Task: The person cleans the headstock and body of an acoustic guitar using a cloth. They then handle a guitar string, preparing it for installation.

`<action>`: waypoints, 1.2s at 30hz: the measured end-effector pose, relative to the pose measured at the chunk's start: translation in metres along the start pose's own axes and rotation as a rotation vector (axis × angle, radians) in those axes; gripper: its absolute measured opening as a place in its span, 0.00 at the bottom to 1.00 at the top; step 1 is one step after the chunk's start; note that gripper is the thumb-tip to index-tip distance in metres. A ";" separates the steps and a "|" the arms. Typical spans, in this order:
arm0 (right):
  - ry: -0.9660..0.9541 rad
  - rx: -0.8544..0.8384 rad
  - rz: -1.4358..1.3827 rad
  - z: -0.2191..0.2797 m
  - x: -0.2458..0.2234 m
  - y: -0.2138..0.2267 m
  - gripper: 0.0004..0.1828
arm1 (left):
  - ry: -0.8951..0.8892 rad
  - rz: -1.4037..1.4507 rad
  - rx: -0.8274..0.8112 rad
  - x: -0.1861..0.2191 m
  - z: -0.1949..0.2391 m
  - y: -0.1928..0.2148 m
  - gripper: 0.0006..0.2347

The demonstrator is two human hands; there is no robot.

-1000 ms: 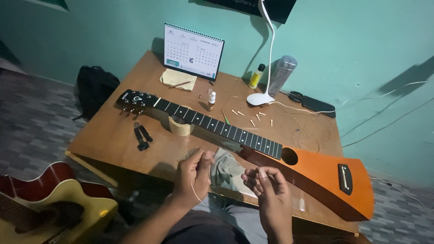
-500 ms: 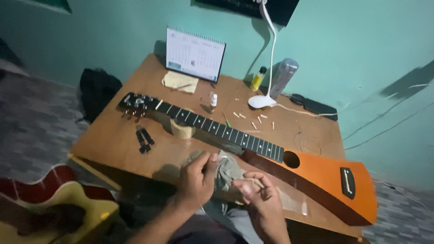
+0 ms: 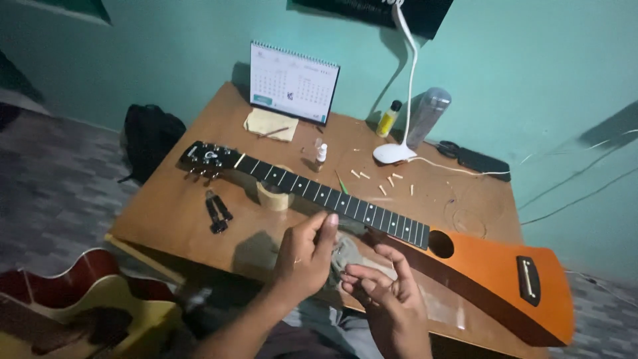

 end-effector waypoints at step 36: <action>-0.048 0.081 0.419 0.040 -0.034 0.030 0.07 | 0.178 -0.284 -0.127 -0.011 0.012 0.006 0.12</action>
Point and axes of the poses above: each hand's wrist, its own z-axis away from the middle knuckle, its own y-axis out of the back of the hand, x = y × z, the point moved 1 cm from there along -z, towards the middle knuckle, and after that the axes turned 14 degrees about -x, right-handed, at the moved point
